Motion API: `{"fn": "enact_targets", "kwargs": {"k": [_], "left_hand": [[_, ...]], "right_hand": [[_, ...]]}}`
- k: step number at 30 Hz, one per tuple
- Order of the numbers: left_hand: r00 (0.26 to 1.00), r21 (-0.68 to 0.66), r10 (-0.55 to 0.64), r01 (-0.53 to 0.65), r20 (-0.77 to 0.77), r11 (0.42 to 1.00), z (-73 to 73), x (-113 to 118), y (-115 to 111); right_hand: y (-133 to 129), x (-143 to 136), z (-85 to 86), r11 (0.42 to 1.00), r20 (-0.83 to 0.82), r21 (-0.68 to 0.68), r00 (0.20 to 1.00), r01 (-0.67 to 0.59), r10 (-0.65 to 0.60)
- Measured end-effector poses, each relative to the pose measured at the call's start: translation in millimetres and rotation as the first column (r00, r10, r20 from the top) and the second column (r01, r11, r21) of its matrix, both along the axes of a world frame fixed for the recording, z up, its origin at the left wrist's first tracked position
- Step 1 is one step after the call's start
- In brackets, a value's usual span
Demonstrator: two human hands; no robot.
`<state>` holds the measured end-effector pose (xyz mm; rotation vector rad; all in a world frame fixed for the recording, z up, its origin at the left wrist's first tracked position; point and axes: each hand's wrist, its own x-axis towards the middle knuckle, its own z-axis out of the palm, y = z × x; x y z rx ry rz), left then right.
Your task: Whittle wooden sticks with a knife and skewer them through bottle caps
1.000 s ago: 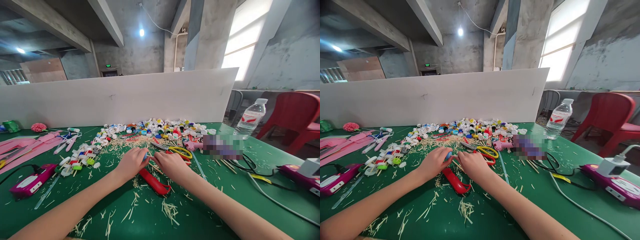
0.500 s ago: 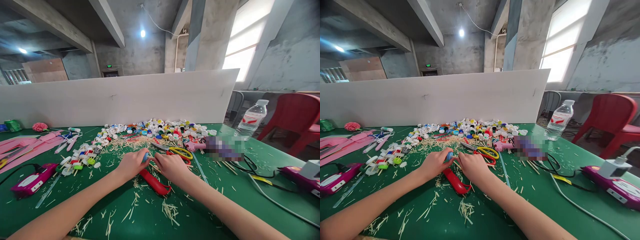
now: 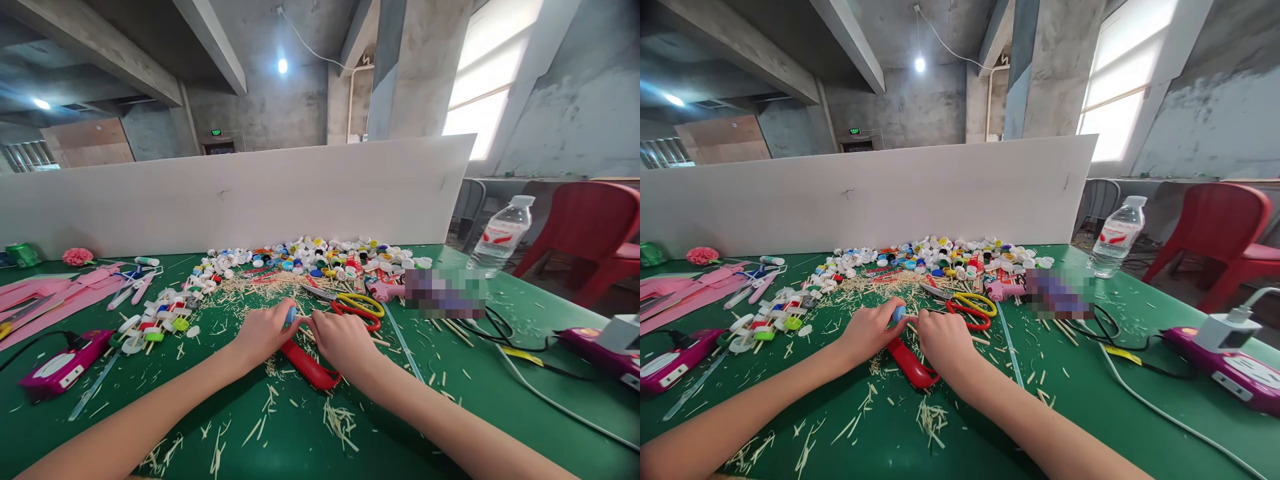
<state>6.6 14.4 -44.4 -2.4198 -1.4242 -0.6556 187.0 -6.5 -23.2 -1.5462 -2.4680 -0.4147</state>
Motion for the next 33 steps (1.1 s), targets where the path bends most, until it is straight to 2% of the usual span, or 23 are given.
{"fn": "enact_targets", "kwargs": {"k": [12,17,20,23,27,30,32,33], "left_hand": [[0.999,0.001,0.032,-0.032,0.014,0.999,-6.8,2.7,-0.3],[0.99,-0.168,0.14,-0.134,0.025,0.977,4.0,13.3,-8.0],[0.989,-0.156,0.141,-0.132,0.042,0.979,12.3,17.8,-9.7],[0.989,-0.144,0.136,-0.127,0.057,0.981,14.1,17.1,-7.6],[0.997,-0.107,0.049,-0.042,0.06,0.993,8.8,9.4,-0.6],[0.995,-0.034,-0.099,0.099,0.004,0.994,6.1,-1.7,8.9],[0.97,0.018,-0.232,0.234,-0.072,0.972,6.2,-12.4,17.4],[0.961,0.029,-0.263,0.266,-0.089,0.963,6.8,-18.4,21.9]], "right_hand": [[-1.4,-5.3,1.2,0.999,0.035,-0.021,0.998,0.048,-0.047],[-0.1,-8.1,4.8,0.997,0.023,-0.032,0.998,0.065,-0.065],[0.9,-8.3,8.4,0.996,0.0,-0.036,0.997,0.083,-0.083],[1.8,-7.1,11.1,0.994,-0.017,-0.042,0.995,0.096,-0.097],[4.2,-3.0,12.5,0.997,-0.017,-0.044,0.998,0.063,-0.064],[8.5,4.4,12.2,0.998,0.002,-0.055,1.0,-0.029,0.029],[12.7,11.2,11.3,0.992,0.018,-0.068,0.994,-0.106,0.108],[15.0,14.6,10.6,0.988,0.025,-0.073,0.99,-0.14,0.142]]}}
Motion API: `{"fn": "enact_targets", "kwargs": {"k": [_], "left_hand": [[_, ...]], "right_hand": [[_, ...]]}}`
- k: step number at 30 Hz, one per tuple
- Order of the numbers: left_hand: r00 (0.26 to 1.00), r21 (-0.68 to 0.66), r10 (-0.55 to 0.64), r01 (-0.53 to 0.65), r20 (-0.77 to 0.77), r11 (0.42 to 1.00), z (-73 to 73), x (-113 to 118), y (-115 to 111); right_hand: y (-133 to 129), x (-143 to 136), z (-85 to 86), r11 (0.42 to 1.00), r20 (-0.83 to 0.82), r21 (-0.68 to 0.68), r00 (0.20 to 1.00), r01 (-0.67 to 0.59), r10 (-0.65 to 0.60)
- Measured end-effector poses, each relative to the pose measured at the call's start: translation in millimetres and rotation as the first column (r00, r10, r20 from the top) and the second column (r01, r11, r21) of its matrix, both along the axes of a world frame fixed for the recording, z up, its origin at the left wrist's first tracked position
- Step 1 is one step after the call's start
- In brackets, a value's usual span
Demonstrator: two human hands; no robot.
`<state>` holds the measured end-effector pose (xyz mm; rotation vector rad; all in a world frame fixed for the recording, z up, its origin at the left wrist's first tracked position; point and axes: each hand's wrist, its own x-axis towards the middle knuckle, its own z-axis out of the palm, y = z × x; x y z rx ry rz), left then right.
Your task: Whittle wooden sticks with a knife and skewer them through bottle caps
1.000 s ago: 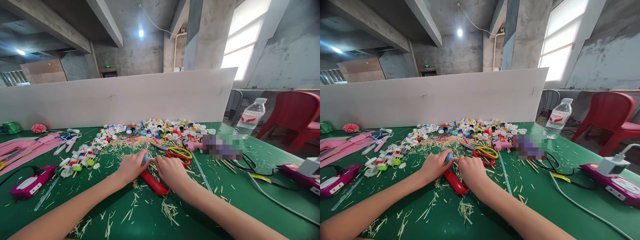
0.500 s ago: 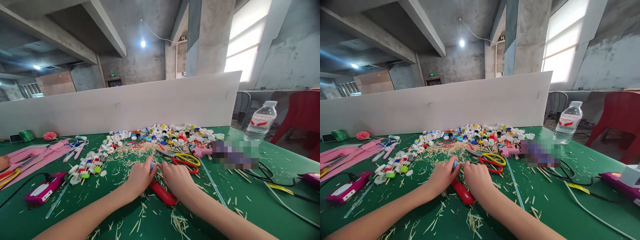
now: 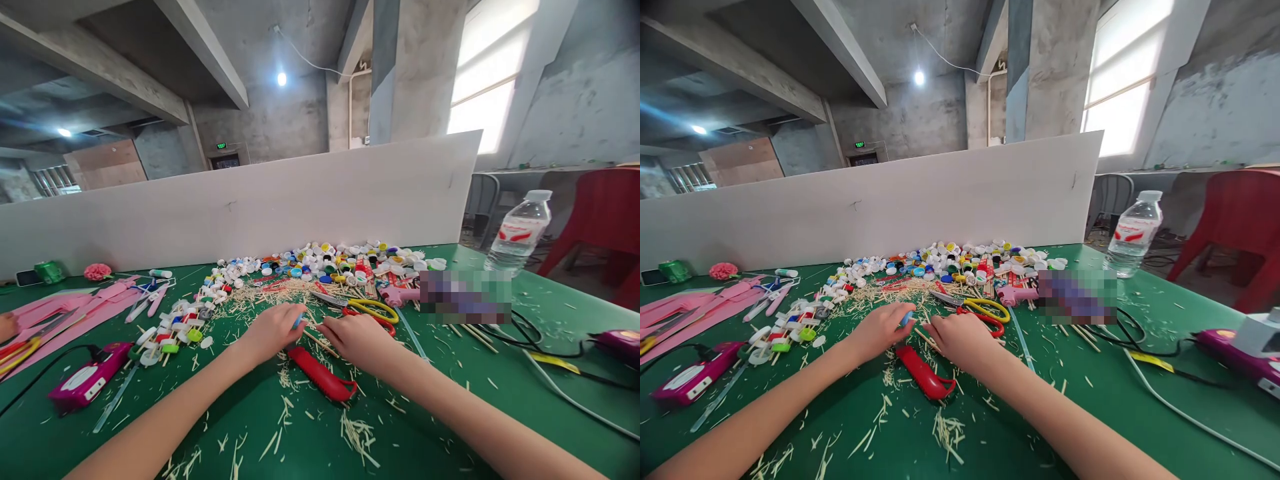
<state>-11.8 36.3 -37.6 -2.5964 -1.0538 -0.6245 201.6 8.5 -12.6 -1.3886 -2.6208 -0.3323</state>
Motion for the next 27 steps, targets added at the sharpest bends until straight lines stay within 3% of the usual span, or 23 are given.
{"fn": "enact_targets", "kwargs": {"k": [7,14,27], "left_hand": [[0.995,-0.059,0.083,-0.08,0.058,0.995,5.8,-29.3,15.9],[0.999,-0.034,0.052,-0.052,-0.009,0.998,8.6,-20.2,7.7],[0.995,-0.181,0.094,-0.091,0.01,0.979,7.8,-19.5,6.6]], "right_hand": [[9.2,12.0,-1.8,0.998,0.027,-0.028,0.998,-0.05,0.05],[8.4,10.5,-2.8,0.997,0.031,-0.062,0.998,-0.053,0.055],[10.6,13.6,-0.7,1.0,0.01,0.017,1.0,-0.006,0.006]]}}
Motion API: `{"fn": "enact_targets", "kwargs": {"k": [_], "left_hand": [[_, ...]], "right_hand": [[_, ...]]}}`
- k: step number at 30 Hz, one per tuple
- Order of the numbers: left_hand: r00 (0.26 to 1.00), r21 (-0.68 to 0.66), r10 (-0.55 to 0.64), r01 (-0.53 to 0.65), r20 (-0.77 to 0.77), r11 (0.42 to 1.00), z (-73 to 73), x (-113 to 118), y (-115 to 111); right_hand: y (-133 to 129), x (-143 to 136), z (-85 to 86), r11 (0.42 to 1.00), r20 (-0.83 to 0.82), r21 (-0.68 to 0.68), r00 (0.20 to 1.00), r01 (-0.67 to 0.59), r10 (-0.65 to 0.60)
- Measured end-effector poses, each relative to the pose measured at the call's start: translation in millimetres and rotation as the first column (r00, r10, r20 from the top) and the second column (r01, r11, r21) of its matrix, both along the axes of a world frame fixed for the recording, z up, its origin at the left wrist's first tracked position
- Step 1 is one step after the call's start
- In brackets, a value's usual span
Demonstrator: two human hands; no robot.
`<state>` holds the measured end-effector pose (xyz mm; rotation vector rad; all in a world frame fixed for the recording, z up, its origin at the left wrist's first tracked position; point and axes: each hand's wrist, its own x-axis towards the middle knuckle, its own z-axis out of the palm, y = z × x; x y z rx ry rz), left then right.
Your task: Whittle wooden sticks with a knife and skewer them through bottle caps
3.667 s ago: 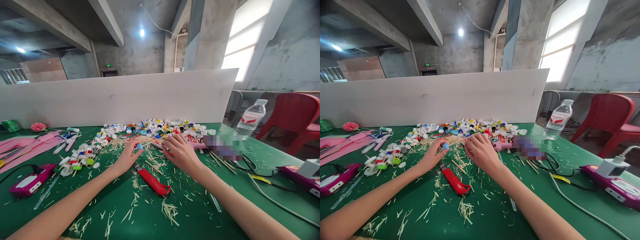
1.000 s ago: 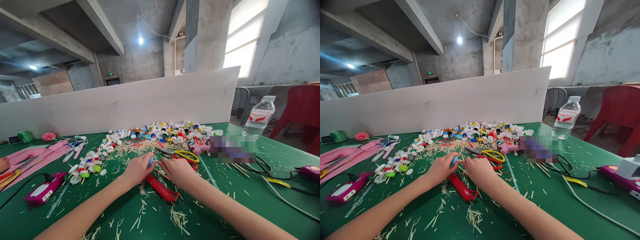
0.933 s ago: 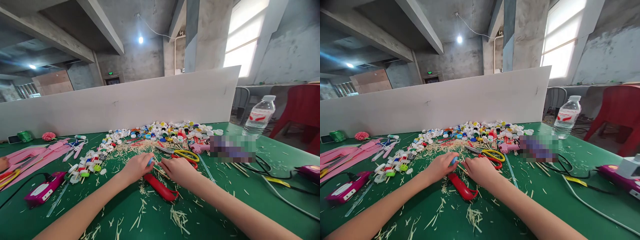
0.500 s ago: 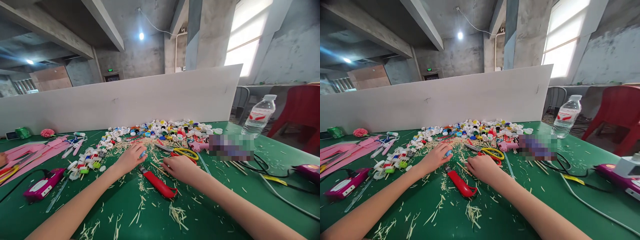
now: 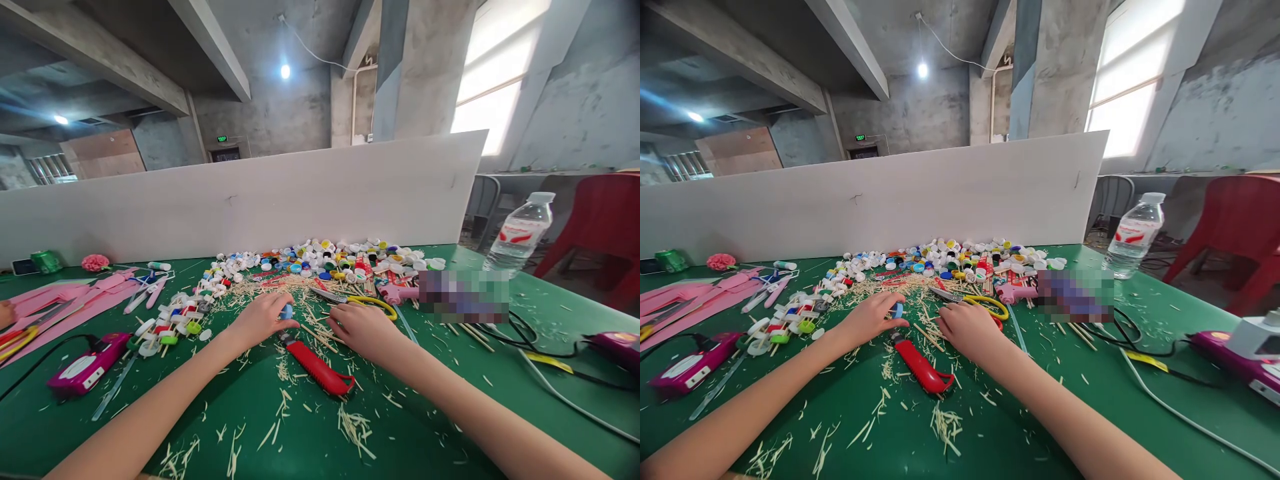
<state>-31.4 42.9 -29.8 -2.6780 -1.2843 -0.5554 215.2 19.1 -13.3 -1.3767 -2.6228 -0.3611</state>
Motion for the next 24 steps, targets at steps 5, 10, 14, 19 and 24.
{"fn": "enact_targets", "kwargs": {"k": [5,10,14,19,24], "left_hand": [[0.998,-0.002,0.041,-0.042,-0.036,0.999,0.4,0.4,0.1],[0.999,-0.051,-0.035,0.036,0.011,0.998,4.0,1.2,2.0],[0.99,-0.177,0.01,0.015,0.139,0.984,11.3,11.9,11.0],[0.987,-0.24,-0.006,0.044,0.158,0.97,31.1,45.1,42.2],[0.997,-0.217,-0.069,0.075,0.034,0.973,41.3,88.7,84.0]], "right_hand": [[0.3,0.3,-0.5,1.0,0.006,0.007,1.0,-0.006,0.006],[1.0,-0.1,-1.8,1.0,-0.003,0.01,1.0,-0.007,0.007],[0.3,-1.0,-4.7,1.0,-0.008,0.004,1.0,-0.002,0.002],[-0.3,-2.5,-9.9,1.0,-0.017,-0.008,1.0,-0.025,0.025],[1.3,-1.3,-14.2,0.999,-0.032,0.005,0.999,-0.041,0.042]]}}
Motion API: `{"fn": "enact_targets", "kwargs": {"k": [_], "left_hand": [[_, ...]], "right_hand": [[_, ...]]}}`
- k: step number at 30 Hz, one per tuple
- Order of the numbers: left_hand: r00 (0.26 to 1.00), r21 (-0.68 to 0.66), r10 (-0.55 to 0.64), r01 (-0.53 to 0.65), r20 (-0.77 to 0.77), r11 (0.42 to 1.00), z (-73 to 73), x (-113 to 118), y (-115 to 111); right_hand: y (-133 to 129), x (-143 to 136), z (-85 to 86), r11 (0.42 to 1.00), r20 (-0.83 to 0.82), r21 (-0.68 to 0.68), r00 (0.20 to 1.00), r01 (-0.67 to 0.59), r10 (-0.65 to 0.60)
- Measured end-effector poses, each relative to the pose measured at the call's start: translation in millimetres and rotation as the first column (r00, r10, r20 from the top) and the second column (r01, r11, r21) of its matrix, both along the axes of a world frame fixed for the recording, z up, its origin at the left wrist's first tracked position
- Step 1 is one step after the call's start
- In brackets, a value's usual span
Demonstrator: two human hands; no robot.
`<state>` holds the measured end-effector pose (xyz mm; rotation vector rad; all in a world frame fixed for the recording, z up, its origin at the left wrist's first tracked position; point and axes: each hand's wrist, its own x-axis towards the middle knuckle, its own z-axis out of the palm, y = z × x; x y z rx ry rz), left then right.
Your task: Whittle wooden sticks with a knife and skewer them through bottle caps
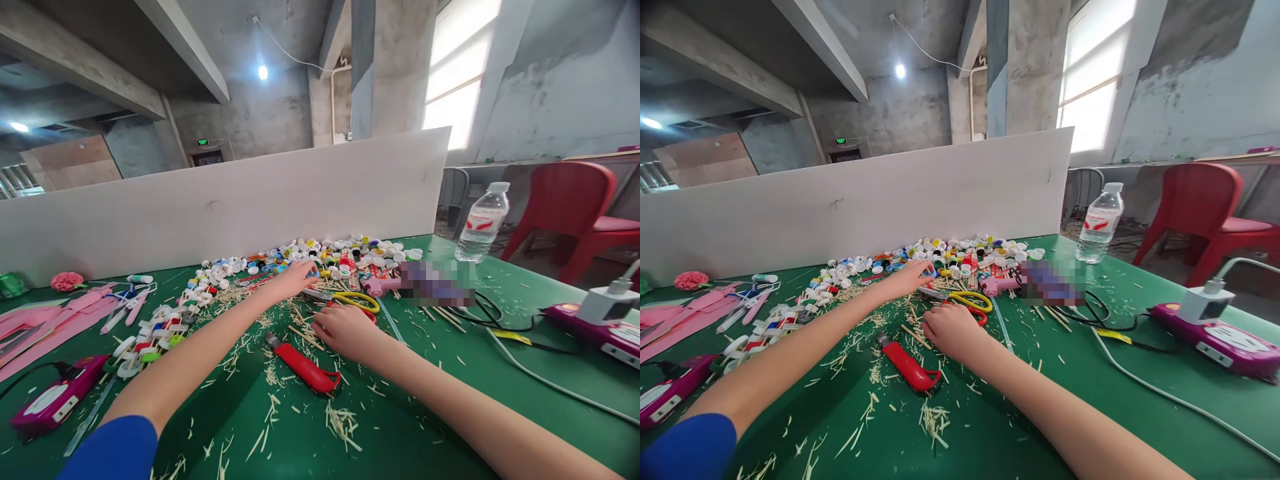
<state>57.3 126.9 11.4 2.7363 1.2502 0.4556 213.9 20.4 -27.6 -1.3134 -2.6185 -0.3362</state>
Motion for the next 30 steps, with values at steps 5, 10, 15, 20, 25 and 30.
{"fn": "enact_targets", "kwargs": {"k": [5,10,15,20,25,30], "left_hand": [[0.983,-0.049,0.095,-0.104,-0.159,0.993,-10.7,39.1,28.8],[0.968,-0.008,0.186,-0.19,-0.168,0.982,-22.9,62.1,41.0],[0.954,0.036,0.268,-0.265,-0.137,0.964,-27.1,62.5,41.5],[0.958,0.052,0.285,-0.283,-0.041,0.958,-21.1,33.8,22.7],[0.988,-0.023,0.149,-0.148,0.037,0.989,-21.0,-17.1,-22.2],[0.998,-0.096,-0.014,0.02,0.069,0.995,-33.1,-53.0,-65.6]], "right_hand": [[-2.7,1.0,0.8,1.0,0.003,0.0,1.0,0.003,-0.003],[-5.4,-0.3,2.4,1.0,0.009,-0.02,1.0,0.006,-0.006],[-5.1,-1.0,3.0,1.0,0.015,-0.028,1.0,0.007,-0.006],[-4.4,1.2,6.6,0.999,0.013,-0.007,0.999,0.034,-0.034],[-4.1,2.9,11.2,0.997,0.007,-0.009,0.997,0.079,-0.079],[-4.4,4.0,15.6,0.996,0.01,-0.055,0.997,0.075,-0.074]]}}
